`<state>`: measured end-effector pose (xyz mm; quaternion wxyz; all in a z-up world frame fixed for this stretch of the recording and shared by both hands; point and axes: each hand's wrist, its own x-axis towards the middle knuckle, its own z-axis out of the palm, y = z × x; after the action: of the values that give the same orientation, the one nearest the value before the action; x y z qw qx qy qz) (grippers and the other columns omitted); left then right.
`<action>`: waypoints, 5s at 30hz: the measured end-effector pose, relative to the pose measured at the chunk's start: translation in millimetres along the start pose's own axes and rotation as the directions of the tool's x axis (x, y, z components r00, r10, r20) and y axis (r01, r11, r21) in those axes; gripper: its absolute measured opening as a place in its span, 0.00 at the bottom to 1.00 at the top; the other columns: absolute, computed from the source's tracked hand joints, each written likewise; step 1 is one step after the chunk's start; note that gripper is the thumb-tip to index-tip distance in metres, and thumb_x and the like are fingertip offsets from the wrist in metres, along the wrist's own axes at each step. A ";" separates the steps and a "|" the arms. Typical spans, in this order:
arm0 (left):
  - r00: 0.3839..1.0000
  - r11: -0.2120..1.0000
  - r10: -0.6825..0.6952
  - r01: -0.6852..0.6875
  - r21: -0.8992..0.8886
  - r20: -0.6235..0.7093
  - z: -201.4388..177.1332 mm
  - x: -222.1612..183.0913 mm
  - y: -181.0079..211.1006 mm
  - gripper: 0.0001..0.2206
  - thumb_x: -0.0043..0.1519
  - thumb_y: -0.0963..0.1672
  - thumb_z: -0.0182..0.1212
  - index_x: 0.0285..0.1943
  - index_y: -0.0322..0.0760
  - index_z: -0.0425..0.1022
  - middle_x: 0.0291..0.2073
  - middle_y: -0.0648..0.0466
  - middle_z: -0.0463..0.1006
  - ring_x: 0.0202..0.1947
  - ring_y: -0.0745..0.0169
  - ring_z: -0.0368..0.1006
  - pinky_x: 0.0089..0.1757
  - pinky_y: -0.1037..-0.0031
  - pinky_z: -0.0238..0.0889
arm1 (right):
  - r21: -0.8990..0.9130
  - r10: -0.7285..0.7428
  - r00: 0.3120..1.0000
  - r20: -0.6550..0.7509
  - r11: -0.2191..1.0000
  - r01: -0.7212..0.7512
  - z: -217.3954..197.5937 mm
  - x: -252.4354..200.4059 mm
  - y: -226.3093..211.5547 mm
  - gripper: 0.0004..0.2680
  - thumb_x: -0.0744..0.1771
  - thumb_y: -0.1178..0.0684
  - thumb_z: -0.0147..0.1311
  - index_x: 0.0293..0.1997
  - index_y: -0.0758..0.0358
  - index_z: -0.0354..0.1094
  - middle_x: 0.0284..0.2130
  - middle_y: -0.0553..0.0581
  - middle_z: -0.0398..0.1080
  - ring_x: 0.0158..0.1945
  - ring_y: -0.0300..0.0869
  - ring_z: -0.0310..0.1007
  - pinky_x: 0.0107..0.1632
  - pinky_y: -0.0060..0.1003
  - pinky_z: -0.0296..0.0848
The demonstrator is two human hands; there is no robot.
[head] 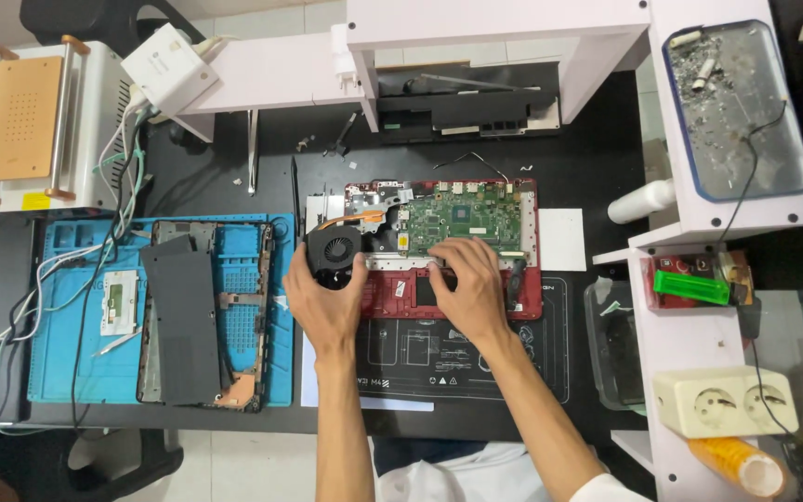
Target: Repairing a laptop on a workbench by inspecting and manipulating internal components like the motherboard and fan.
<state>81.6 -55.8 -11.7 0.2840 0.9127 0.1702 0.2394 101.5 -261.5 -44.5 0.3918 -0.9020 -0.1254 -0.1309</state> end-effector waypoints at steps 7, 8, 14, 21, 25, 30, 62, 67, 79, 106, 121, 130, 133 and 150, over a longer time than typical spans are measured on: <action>0.979 0.983 0.181 -0.181 0.006 -0.094 -11.1 5.5 -2.9 0.38 0.52 0.47 0.79 0.67 0.20 0.66 0.62 0.33 0.72 0.58 0.35 0.68 0.57 0.53 0.65 | -0.011 0.027 0.999 -0.026 1.000 -0.028 -2.6 -0.9 -3.1 0.06 0.66 0.57 0.60 0.45 0.61 0.76 0.46 0.57 0.77 0.56 0.47 0.74 0.69 0.52 0.62; 0.969 0.978 0.206 -0.207 0.012 -0.134 -12.5 7.6 -6.8 0.38 0.53 0.47 0.79 0.68 0.22 0.66 0.63 0.34 0.72 0.58 0.35 0.69 0.58 0.53 0.65 | -0.008 0.025 0.999 -0.025 1.000 -0.025 -3.2 0.8 -4.5 0.07 0.66 0.56 0.59 0.47 0.61 0.75 0.46 0.58 0.77 0.56 0.47 0.74 0.69 0.52 0.61; 0.959 0.959 0.237 -0.256 -0.122 -0.154 -30.3 10.9 9.5 0.40 0.51 0.45 0.80 0.72 0.25 0.64 0.65 0.37 0.72 0.62 0.38 0.71 0.63 0.54 0.63 | 0.285 0.234 0.972 0.006 0.931 -0.226 -22.5 13.1 -28.6 0.12 0.67 0.50 0.58 0.55 0.62 0.71 0.48 0.58 0.77 0.55 0.47 0.77 0.66 0.51 0.67; 0.928 0.854 0.367 -0.309 -0.418 0.063 -29.5 6.8 74.2 0.41 0.47 0.44 0.81 0.71 0.27 0.64 0.65 0.38 0.71 0.63 0.40 0.70 0.62 0.60 0.64 | 0.960 0.443 0.865 0.236 0.029 -0.277 -60.2 11.7 -21.9 0.16 0.71 0.48 0.49 0.64 0.67 0.58 0.52 0.67 0.72 0.54 0.51 0.78 0.61 0.50 0.77; 0.898 0.832 0.418 -0.318 -0.455 0.138 -28.6 -0.2 86.5 0.41 0.47 0.44 0.80 0.70 0.26 0.64 0.66 0.36 0.69 0.65 0.39 0.68 0.62 0.58 0.62 | 0.960 0.559 0.799 0.220 0.023 -0.279 -68.0 1.1 -11.0 0.13 0.71 0.51 0.48 0.61 0.66 0.61 0.49 0.63 0.71 0.50 0.49 0.77 0.57 0.49 0.78; 0.930 0.659 0.056 0.240 -0.713 0.364 -21.4 3.1 102.9 0.20 0.65 0.40 0.62 0.67 0.29 0.72 0.62 0.45 0.76 0.60 0.60 0.73 0.58 0.70 0.66 | 0.970 0.556 0.801 0.220 -0.035 -0.242 -85.7 -1.2 -7.2 0.11 0.72 0.54 0.49 0.55 0.74 0.64 0.48 0.65 0.72 0.50 0.50 0.77 0.58 0.51 0.79; 0.607 0.434 0.739 -0.096 -0.896 0.293 129.9 63.7 434.6 0.14 0.61 0.47 0.67 0.43 0.27 0.82 0.32 0.53 0.87 0.34 0.68 0.81 0.39 0.72 0.73 | 0.937 0.373 0.862 -0.342 0.069 0.342 -289.1 1.7 -106.8 0.31 0.69 0.58 0.49 0.82 0.61 0.32 0.83 0.64 0.33 0.86 0.56 0.33 0.81 0.58 0.49; 0.484 0.329 0.847 -0.146 -0.933 0.222 121.1 70.9 416.1 0.14 0.64 0.47 0.66 0.46 0.28 0.79 0.35 0.51 0.85 0.36 0.64 0.79 0.40 0.68 0.74 | 0.966 0.411 0.875 -0.256 0.094 0.239 -235.7 1.1 -89.2 0.21 0.70 0.58 0.48 0.73 0.65 0.50 0.75 0.66 0.53 0.76 0.55 0.59 0.73 0.52 0.66; 0.922 0.900 0.255 -0.116 -0.420 0.292 0.3 77.7 145.2 0.11 0.67 0.42 0.60 0.57 0.37 0.79 0.49 0.51 0.82 0.49 0.63 0.78 0.42 0.70 0.73 | 0.150 0.236 0.875 -0.423 0.970 -0.189 -60.6 -11.2 20.4 0.13 0.66 0.62 0.56 0.56 0.67 0.64 0.59 0.67 0.71 0.68 0.57 0.66 0.76 0.62 0.46; 0.982 0.960 0.161 -0.131 -0.246 0.102 47.7 -35.6 33.3 0.18 0.61 0.44 0.70 0.60 0.40 0.77 0.48 0.51 0.78 0.55 0.54 0.68 0.59 0.61 0.52 | 0.298 0.353 0.899 -0.261 0.915 -0.273 -54.7 -18.2 28.8 0.23 0.65 0.61 0.63 0.67 0.63 0.56 0.59 0.60 0.73 0.67 0.51 0.70 0.74 0.50 0.58; 0.987 0.930 0.161 -0.151 -0.336 0.002 42.5 -35.5 35.8 0.15 0.63 0.39 0.65 0.60 0.36 0.75 0.54 0.49 0.79 0.55 0.52 0.72 0.57 0.63 0.58 | 0.175 0.259 0.945 -0.198 0.958 -0.226 -57.9 -17.8 27.6 0.23 0.65 0.58 0.66 0.66 0.61 0.60 0.59 0.58 0.74 0.67 0.48 0.70 0.78 0.61 0.32; 0.982 0.916 0.177 -0.188 -0.353 -0.065 45.0 -36.6 33.7 0.14 0.65 0.37 0.64 0.60 0.32 0.74 0.56 0.47 0.77 0.58 0.48 0.72 0.59 0.62 0.63 | 0.293 0.276 0.947 -0.161 0.930 -0.221 -60.1 -19.4 21.6 0.20 0.65 0.65 0.61 0.65 0.62 0.66 0.58 0.57 0.75 0.60 0.45 0.77 0.78 0.54 0.49; 0.983 0.920 0.169 -0.182 -0.347 -0.068 42.8 -36.5 36.6 0.14 0.66 0.37 0.63 0.60 0.32 0.73 0.57 0.46 0.77 0.58 0.48 0.71 0.57 0.63 0.65 | 0.346 0.354 0.928 -0.111 0.890 -0.298 -59.3 -16.7 19.8 0.20 0.65 0.64 0.60 0.64 0.62 0.66 0.60 0.57 0.73 0.56 0.44 0.78 0.65 0.44 0.72; 0.995 0.909 0.098 -0.101 -0.405 -0.028 38.9 -35.3 42.5 0.13 0.66 0.37 0.59 0.59 0.32 0.72 0.59 0.46 0.73 0.57 0.52 0.69 0.45 0.72 0.72 | 0.481 0.368 0.924 -0.101 0.831 -0.278 -48.8 -10.1 27.6 0.17 0.65 0.66 0.61 0.60 0.66 0.67 0.56 0.61 0.73 0.58 0.44 0.76 0.65 0.41 0.74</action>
<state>80.6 -121.7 -26.3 0.4539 0.8407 0.0710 0.2867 94.4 -317.2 -34.3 0.6197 -0.7754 0.0401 -0.1144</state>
